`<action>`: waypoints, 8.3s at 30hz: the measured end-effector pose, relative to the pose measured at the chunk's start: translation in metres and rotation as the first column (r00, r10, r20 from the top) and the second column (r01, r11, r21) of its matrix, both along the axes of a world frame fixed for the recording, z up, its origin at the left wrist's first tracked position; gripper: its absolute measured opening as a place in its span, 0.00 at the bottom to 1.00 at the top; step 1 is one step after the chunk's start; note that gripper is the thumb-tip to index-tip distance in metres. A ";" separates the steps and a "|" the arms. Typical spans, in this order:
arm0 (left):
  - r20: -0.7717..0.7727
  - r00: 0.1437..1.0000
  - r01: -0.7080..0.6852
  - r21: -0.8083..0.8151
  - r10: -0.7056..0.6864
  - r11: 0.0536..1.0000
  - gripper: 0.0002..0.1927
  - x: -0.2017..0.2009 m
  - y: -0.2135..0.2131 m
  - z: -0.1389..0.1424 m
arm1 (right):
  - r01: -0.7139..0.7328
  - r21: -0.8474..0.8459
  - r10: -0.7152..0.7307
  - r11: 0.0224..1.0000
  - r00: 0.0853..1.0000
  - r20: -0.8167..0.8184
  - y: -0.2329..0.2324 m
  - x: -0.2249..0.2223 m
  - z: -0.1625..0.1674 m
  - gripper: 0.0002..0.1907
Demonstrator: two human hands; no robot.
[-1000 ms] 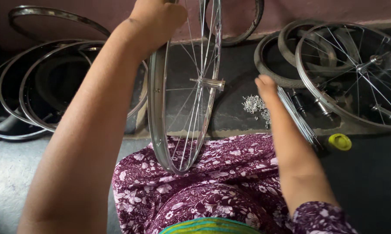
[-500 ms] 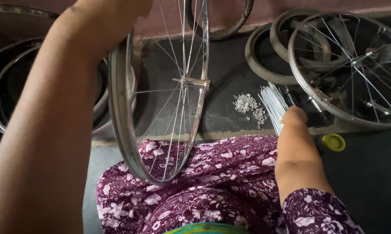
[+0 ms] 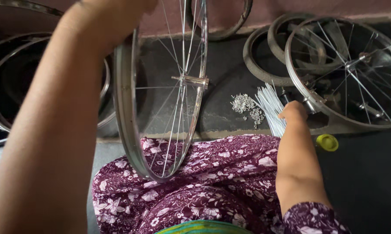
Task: The person sits on the floor and laces a bicycle wheel by hand. They insert spokes into the hub and rim, then secure each spoke with a nipple. The person rotates the wheel to access different sections and continues adding spokes around the circumference.
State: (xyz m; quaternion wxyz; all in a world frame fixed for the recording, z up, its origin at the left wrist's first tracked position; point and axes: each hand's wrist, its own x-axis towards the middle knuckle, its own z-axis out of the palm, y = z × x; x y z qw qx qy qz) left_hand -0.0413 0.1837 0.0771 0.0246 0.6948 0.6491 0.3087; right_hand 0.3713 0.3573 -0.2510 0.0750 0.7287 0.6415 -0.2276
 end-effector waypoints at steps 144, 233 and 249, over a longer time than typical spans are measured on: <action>0.797 0.603 -0.120 0.117 -0.021 0.986 0.48 0.093 -0.202 -0.082 | 0.060 0.090 -0.073 0.994 0.986 0.152 0.007 -0.041 -0.051 0.37; 0.519 0.730 -0.525 0.009 0.445 0.851 0.38 0.026 -0.209 -0.078 | -0.182 0.210 0.100 0.961 -0.479 -0.872 -0.065 -0.163 0.014 0.10; 0.520 0.708 -0.556 -0.005 0.477 0.831 0.39 0.032 -0.206 -0.073 | -0.134 0.175 0.090 0.975 -0.484 -0.870 -0.060 -0.164 0.009 0.11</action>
